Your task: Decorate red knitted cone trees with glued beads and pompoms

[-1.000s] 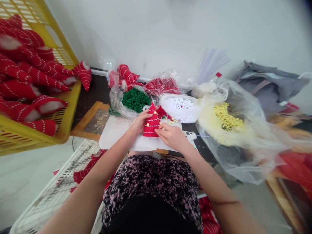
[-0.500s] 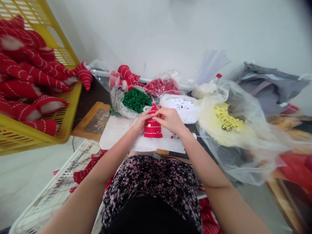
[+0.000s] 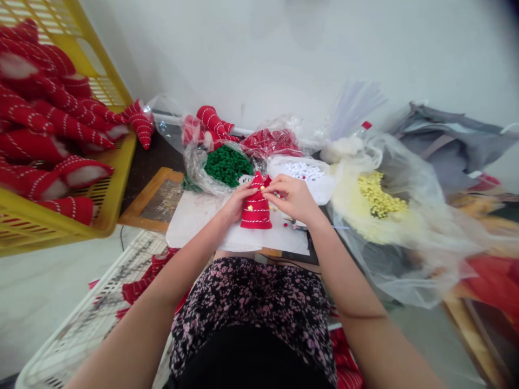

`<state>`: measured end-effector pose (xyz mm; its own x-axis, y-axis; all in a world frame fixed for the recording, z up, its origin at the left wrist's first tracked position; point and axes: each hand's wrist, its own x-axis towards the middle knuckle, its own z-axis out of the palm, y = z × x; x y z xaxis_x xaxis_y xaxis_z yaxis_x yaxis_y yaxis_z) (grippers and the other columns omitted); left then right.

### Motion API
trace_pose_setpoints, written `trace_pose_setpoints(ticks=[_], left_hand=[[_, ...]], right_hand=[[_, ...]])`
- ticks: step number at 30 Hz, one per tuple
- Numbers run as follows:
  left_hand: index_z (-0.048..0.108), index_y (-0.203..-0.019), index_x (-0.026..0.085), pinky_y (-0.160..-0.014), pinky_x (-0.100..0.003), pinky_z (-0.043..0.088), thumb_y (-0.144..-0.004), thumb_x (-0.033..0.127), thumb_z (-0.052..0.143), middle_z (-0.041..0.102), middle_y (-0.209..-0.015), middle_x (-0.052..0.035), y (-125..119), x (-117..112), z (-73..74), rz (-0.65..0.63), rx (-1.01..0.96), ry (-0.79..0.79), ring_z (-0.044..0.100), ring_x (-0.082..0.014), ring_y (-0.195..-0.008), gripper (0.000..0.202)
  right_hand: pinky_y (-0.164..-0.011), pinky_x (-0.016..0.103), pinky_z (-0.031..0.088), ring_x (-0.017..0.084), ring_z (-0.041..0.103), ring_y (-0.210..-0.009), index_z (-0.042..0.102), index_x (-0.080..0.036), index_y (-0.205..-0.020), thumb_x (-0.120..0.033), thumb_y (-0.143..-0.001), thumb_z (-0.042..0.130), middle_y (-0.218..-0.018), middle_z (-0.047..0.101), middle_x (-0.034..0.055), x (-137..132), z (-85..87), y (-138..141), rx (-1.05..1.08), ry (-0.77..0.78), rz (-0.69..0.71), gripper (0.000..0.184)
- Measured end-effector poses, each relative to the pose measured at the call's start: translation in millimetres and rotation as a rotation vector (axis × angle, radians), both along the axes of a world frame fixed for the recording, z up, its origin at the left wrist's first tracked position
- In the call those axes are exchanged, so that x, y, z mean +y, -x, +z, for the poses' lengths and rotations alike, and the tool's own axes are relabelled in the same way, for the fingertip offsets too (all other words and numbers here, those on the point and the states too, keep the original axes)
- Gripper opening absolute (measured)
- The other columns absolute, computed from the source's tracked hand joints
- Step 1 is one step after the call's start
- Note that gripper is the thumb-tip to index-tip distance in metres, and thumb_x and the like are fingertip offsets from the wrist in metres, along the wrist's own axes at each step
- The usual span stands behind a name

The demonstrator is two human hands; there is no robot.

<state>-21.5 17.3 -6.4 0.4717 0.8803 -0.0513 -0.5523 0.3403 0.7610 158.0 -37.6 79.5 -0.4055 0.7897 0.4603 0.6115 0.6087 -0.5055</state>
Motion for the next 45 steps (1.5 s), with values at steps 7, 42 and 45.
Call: trace_pose_setpoints(ticks=[7,42,45], left_hand=[[0.075,-0.123,0.016,-0.086,-0.035,0.056,-0.067,0.027,0.086,0.081,-0.107,-0.0077,2,1,-1.3,-0.008,0.027,-0.005,0.074,-0.0234,-0.091,0.057],[0.075,-0.121,0.017,-0.081,-0.031,0.053,-0.067,0.025,0.083,0.080,-0.111,-0.0077,1,0,0.8,0.019,0.053,-0.007,0.071,-0.0209,-0.090,0.056],[0.074,-0.122,0.017,-0.083,-0.033,0.054,-0.066,0.024,0.084,0.080,-0.110,-0.0078,2,0,0.1,0.020,0.049,0.017,0.072,-0.0215,-0.089,0.057]], right_hand=[[-0.075,0.031,0.054,0.018,0.069,-0.079,0.075,-0.020,-0.094,-0.015,-0.096,0.066,-0.092,0.077,0.0043,-39,-12.9,-14,0.027,-0.035,0.060,0.011],[-0.075,0.032,0.055,0.021,0.072,-0.084,0.075,-0.020,-0.094,-0.017,-0.102,0.058,-0.097,0.079,0.0074,-44,-41.8,5,-0.214,-0.058,0.014,0.018],[-0.076,0.032,0.056,0.021,0.072,-0.082,0.074,-0.020,-0.094,-0.019,-0.102,0.060,-0.094,0.078,0.0071,-44,-41.0,3,-0.101,-0.072,-0.001,0.017]])
